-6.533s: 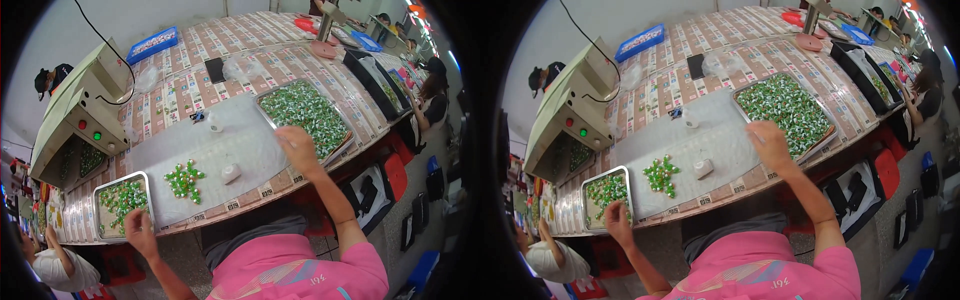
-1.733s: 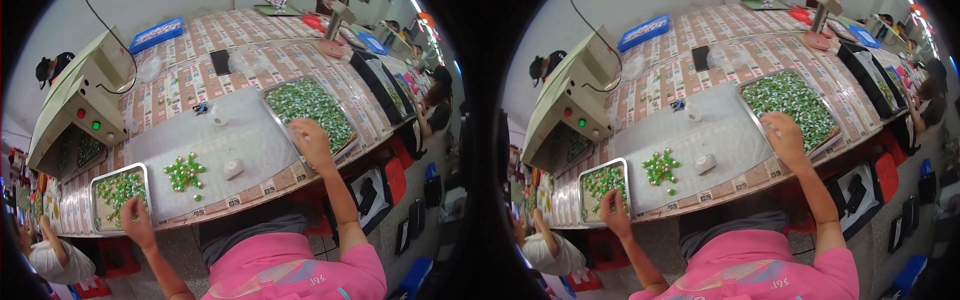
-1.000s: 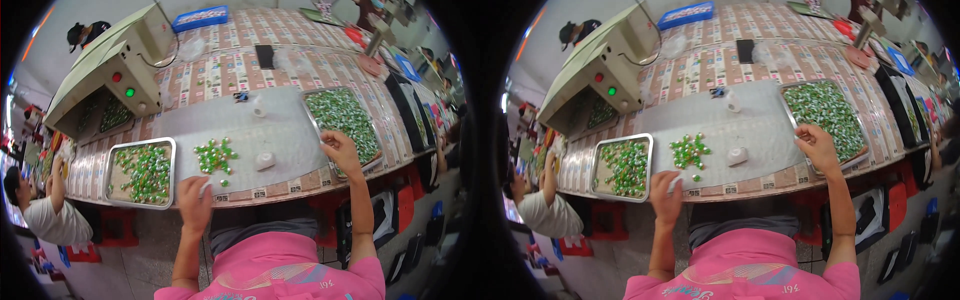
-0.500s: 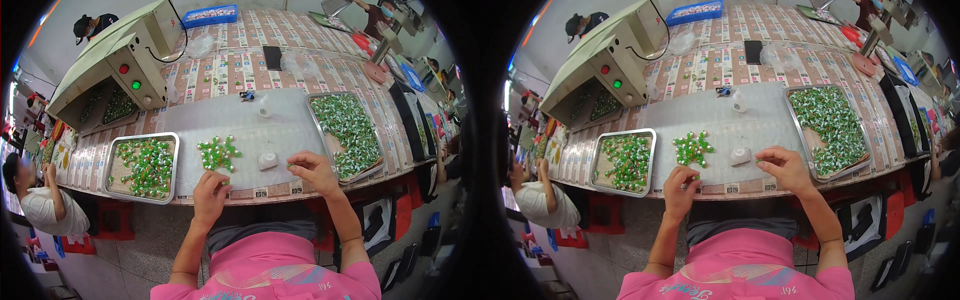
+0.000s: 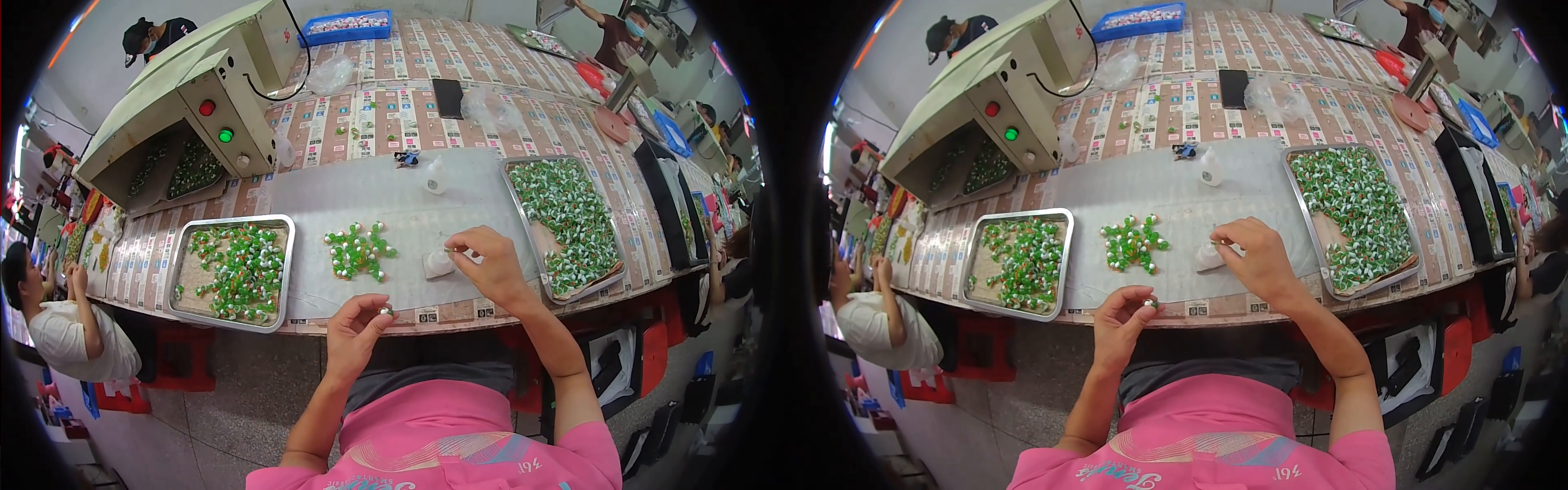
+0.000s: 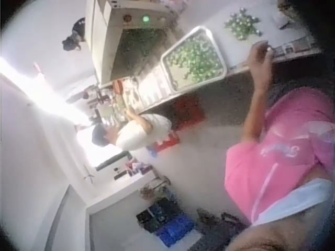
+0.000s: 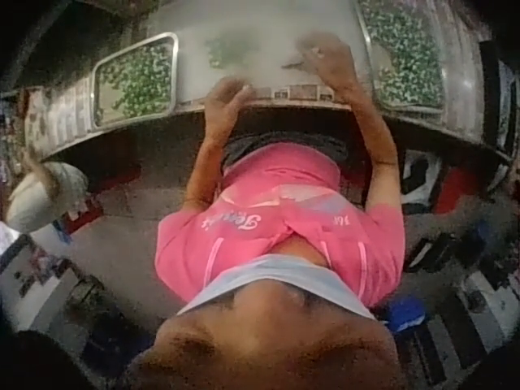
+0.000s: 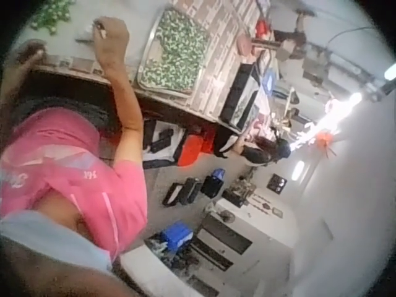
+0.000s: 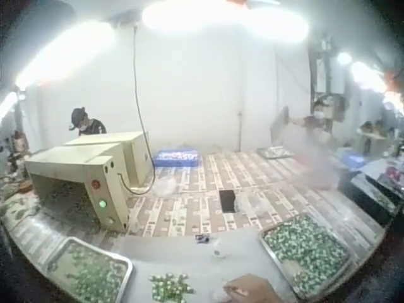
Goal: The person assembles small green beads and silver connectors by hand at a workbench.
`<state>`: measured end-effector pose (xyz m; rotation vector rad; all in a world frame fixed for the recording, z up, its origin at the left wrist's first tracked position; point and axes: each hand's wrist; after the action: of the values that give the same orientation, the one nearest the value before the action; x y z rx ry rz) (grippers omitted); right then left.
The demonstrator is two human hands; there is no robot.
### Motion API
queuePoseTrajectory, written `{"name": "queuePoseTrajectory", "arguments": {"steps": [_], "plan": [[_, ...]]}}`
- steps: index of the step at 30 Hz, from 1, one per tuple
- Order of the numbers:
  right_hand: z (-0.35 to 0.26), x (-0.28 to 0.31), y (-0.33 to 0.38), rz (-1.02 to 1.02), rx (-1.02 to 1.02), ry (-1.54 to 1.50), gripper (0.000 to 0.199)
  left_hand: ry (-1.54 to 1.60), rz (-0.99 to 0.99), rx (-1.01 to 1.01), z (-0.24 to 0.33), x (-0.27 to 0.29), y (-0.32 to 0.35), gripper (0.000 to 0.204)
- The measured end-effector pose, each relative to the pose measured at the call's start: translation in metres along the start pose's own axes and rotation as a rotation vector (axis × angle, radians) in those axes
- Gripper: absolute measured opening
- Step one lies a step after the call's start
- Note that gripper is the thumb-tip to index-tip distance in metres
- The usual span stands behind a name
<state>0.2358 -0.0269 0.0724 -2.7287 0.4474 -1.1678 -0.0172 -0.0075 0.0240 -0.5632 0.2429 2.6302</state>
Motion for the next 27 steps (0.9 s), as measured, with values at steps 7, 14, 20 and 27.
{"name": "queuePoseTrajectory", "arguments": {"steps": [7,14,20,27], "plan": [[-0.002,0.001,0.003,0.003,-0.003,-0.022,0.017,0.019,-0.041,0.018,-0.006,-0.004,0.000,0.018],[-0.015,0.005,0.034,-0.174,-0.176,-0.409,0.018,0.151,-0.019,0.074,-0.020,-0.021,-0.004,0.019],[-0.013,-0.002,0.061,-0.233,-0.232,-0.537,0.018,0.250,-0.056,0.109,-0.031,-0.036,-0.006,0.021],[-0.007,0.001,0.065,-0.212,-0.191,-0.517,0.019,0.236,-0.064,0.093,-0.038,-0.047,-0.004,0.020]]}}
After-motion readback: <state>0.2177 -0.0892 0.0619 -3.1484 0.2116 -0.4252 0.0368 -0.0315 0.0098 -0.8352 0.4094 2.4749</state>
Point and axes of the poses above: each hand's wrist, its own y-axis away from the middle knuckle, its own x-axis out of the back of the hand, z = x × y, and after that the axes turned 6 degrees about -x, right-handed
